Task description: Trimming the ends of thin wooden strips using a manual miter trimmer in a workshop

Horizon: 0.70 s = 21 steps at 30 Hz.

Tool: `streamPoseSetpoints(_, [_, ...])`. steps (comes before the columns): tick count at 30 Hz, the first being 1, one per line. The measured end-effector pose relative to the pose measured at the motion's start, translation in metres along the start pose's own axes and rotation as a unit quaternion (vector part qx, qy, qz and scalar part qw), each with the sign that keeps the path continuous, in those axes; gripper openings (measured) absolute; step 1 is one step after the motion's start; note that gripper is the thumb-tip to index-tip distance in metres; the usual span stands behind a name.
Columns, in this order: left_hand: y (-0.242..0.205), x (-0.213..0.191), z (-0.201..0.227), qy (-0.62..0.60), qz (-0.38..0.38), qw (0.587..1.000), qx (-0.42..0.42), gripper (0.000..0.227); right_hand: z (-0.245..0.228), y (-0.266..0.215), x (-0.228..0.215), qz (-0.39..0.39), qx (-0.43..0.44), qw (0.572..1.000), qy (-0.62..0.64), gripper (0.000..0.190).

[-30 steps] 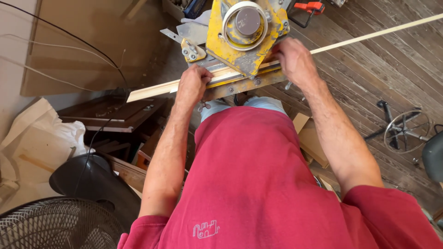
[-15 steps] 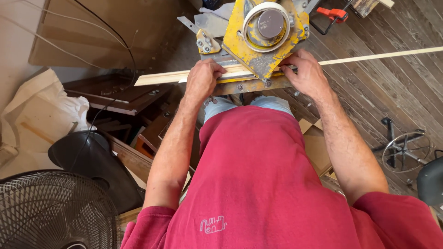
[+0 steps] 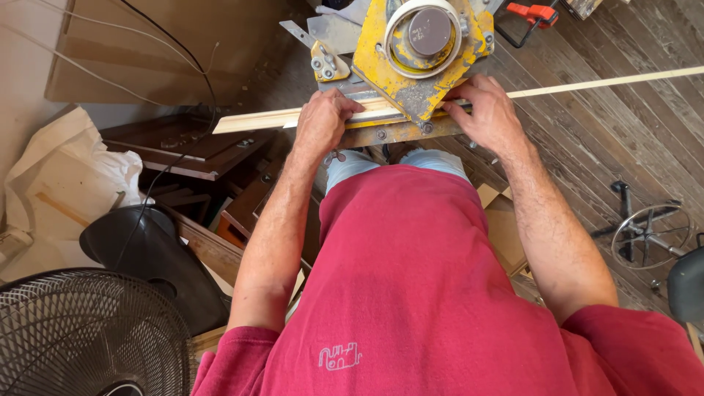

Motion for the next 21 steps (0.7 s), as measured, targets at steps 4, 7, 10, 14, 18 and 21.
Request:
streamPoseSetpoints(4, [0.0,0.001,0.006,0.018,0.027,0.998,0.051,0.047,-0.004,-0.001,0.007,0.009,-0.005,0.999,-0.044,0.025])
streamPoseSetpoints(7, [0.001,-0.001,0.009,0.015,0.023,0.999,0.042,0.037,-0.004,-0.001,0.006,0.004,0.001,0.999,-0.039,0.026])
streamPoseSetpoints(10, [0.001,0.001,0.007,0.014,0.018,0.999,0.033,0.037,-0.003,-0.003,0.009,-0.024,0.008,0.997,-0.07,0.027])
streamPoseSetpoints(14, [0.002,0.0,0.008,0.011,0.024,0.999,0.034,0.037,-0.009,-0.001,0.011,-0.03,-0.011,0.996,-0.08,0.026])
streamPoseSetpoints(18, [0.003,0.001,0.006,0.012,0.015,0.999,0.028,0.036,-0.014,-0.002,0.013,-0.024,-0.013,0.996,-0.081,0.024])
streamPoseSetpoints(21, [0.003,0.001,0.007,0.012,0.019,0.999,0.028,0.039,-0.013,-0.004,0.017,-0.019,-0.022,0.997,-0.076,0.024])
Point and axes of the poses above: each hand's wrist, its own y-axis towards the middle knuckle, its own x-axis out of the palm, z = x × y, the point moved 2 cm from there along y, towards the middle knuckle, and after that the axes turned 8 degrees about z, right-handed, at the moved point
